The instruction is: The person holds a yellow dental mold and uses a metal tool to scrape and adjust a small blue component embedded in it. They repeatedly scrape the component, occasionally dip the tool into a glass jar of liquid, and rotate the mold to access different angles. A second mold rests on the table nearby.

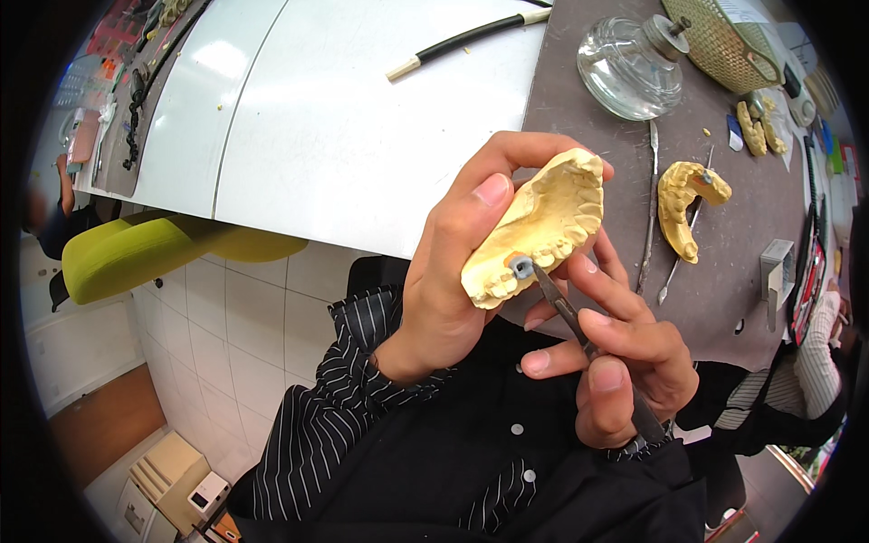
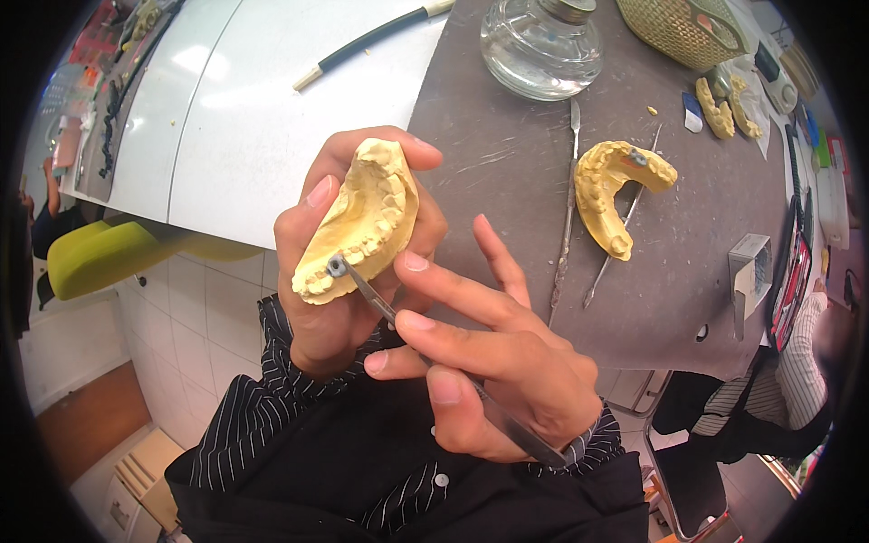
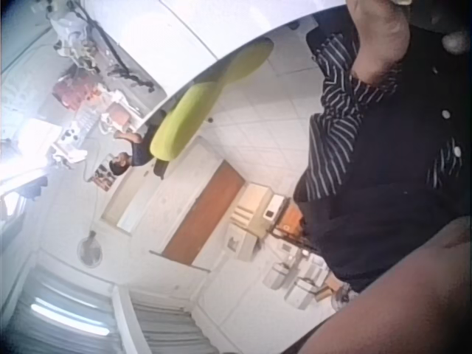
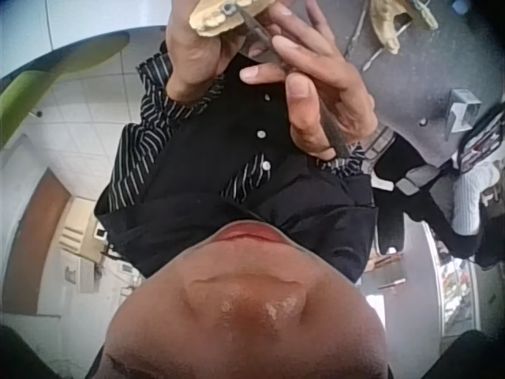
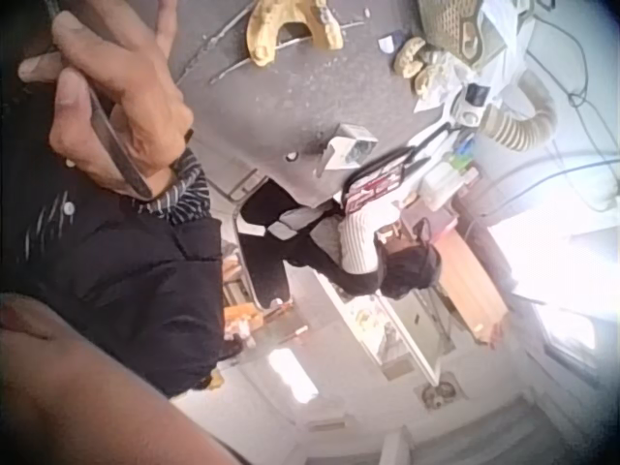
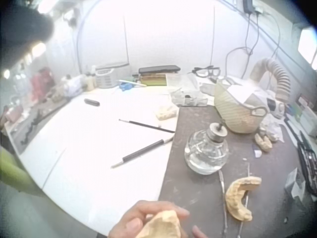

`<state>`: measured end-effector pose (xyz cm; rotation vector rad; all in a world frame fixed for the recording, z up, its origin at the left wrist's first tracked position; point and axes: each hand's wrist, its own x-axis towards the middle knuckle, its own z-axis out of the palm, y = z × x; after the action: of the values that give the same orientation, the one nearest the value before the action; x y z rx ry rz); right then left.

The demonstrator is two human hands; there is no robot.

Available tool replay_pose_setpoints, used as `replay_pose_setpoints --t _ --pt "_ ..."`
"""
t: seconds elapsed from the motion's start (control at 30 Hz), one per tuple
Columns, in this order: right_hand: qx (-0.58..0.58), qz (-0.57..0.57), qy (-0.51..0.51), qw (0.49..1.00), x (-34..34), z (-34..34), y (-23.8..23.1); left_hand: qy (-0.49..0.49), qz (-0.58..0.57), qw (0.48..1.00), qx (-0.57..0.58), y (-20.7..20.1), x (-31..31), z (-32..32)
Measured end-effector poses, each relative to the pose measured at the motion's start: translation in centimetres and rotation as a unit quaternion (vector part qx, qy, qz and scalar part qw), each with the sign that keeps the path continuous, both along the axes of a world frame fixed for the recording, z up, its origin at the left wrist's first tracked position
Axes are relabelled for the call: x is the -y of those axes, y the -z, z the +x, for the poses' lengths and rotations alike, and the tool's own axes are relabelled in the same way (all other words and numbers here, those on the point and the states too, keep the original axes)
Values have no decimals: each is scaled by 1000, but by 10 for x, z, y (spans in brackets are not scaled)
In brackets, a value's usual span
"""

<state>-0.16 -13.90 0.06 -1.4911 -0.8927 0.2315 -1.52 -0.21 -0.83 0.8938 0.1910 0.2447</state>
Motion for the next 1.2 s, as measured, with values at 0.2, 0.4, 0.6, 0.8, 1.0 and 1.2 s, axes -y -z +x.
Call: replay_pose_setpoints --t 0.2,0.4,0.6,0.8,1.0,1.2 --pt "-50 12 -9 999 1 -3 1 -13 -6 1000 5 2 2 1" --pt "-62 39 -19 997 -1 -3 7 -1 -13 1000 13 2 -1 1" --pt "-63 30 -13 997 -2 -4 7 -7 -27 1000 8 1 0 2" --pt "-72 29 -20 997 -2 -3 6 -11 -39 999 -1 1 -1 2" --pt "-90 19 -23 996 -2 -4 3 0 -52 999 -13 -3 -2 0" --pt "-95 15 -26 995 -2 -4 5 -15 -49 998 -31 -3 0 2"
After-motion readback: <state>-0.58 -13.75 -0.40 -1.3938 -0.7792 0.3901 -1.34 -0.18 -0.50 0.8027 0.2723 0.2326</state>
